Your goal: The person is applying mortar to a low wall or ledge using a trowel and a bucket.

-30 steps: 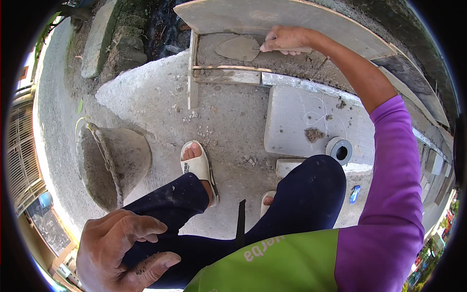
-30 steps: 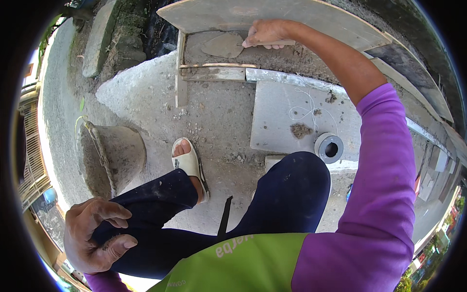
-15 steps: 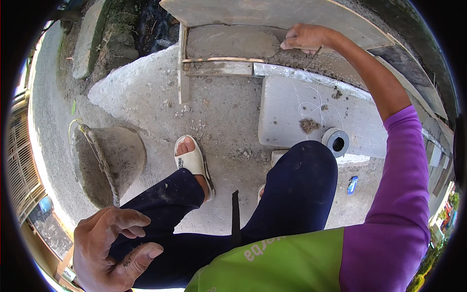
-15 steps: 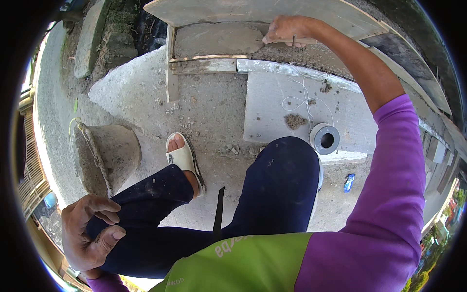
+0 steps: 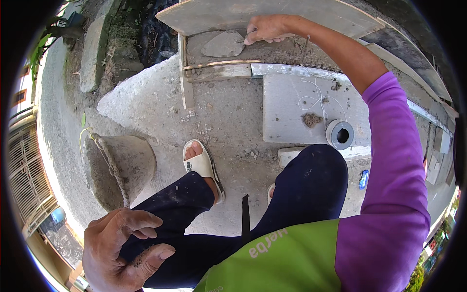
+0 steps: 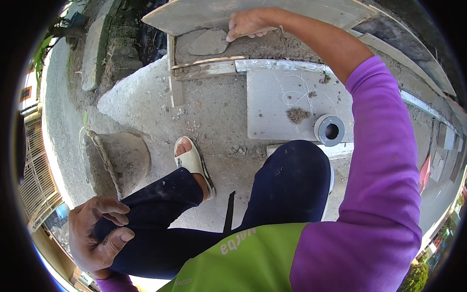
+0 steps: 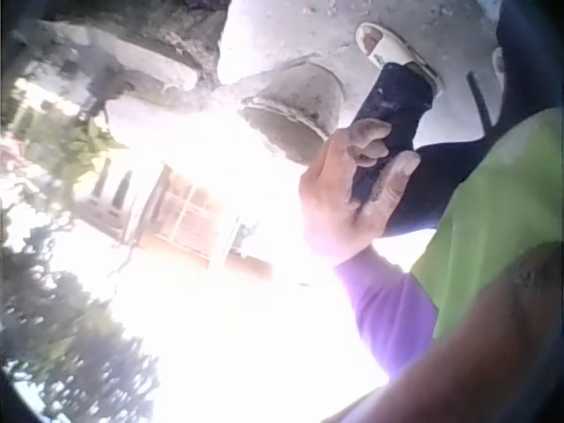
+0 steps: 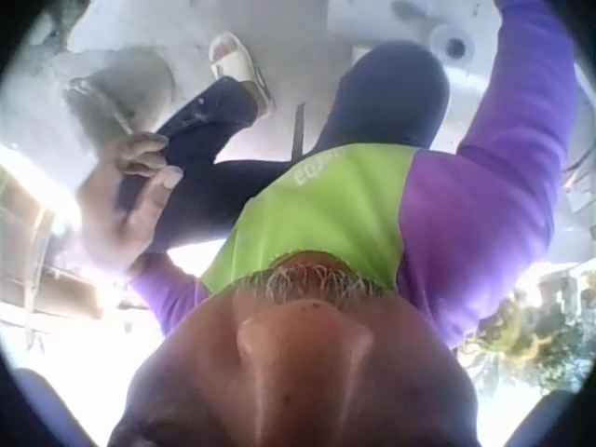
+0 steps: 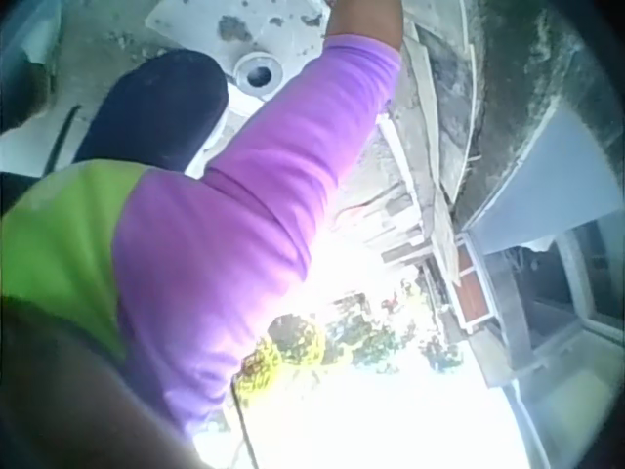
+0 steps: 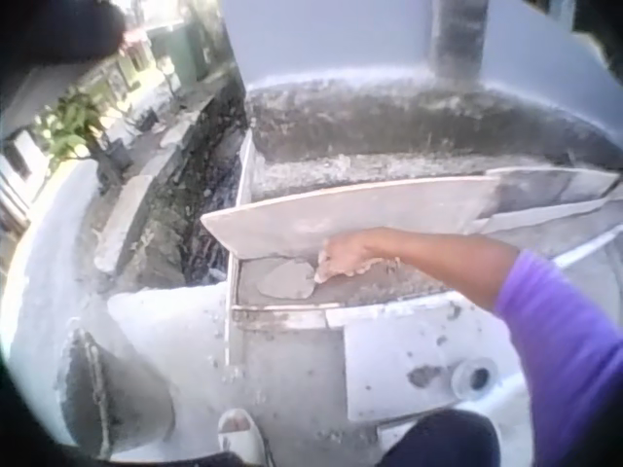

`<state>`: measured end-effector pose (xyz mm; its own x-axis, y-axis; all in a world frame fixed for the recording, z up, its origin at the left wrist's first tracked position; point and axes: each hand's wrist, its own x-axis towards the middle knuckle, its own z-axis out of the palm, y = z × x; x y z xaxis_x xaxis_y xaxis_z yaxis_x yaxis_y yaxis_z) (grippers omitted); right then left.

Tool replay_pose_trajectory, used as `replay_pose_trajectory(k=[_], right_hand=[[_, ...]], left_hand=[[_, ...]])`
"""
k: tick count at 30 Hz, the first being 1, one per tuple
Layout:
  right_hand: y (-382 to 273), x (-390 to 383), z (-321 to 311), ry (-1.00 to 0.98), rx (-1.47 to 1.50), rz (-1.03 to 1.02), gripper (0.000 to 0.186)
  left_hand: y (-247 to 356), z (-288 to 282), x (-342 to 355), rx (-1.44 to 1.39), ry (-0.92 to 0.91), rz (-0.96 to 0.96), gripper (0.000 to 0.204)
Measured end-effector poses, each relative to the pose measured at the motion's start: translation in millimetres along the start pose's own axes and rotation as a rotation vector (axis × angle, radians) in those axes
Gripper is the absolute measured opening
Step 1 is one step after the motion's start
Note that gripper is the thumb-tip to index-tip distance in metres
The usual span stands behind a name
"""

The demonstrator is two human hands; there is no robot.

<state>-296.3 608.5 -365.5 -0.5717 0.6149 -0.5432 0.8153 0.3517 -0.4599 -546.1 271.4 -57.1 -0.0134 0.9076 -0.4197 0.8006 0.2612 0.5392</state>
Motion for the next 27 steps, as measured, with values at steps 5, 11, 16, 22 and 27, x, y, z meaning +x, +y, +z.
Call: replay_pose_trajectory(k=[5,11,16,22,27], right_hand=[[-1,14,14,-0.093,-0.008,-0.036,0.046],[36,-34,19,-0.046,0.083,0.059,0.045],[64,-72,22,0.029,0.126,0.174,0.047],[116,-112,18,0.086,0.149,0.292,0.053],[97,-117,26,0.173,0.212,0.246,0.042]], left_hand=[[-6,1,5,-0.023,-0.034,0.010,0.056],[-9,0,8,0.004,-0.075,0.052,0.051],[-13,-5,8,-0.006,-0.072,0.021,0.052],[-13,-3,9,-0.015,-0.083,0.060,0.052],[-9,0,10,-0.020,-0.081,0.102,0.052]])
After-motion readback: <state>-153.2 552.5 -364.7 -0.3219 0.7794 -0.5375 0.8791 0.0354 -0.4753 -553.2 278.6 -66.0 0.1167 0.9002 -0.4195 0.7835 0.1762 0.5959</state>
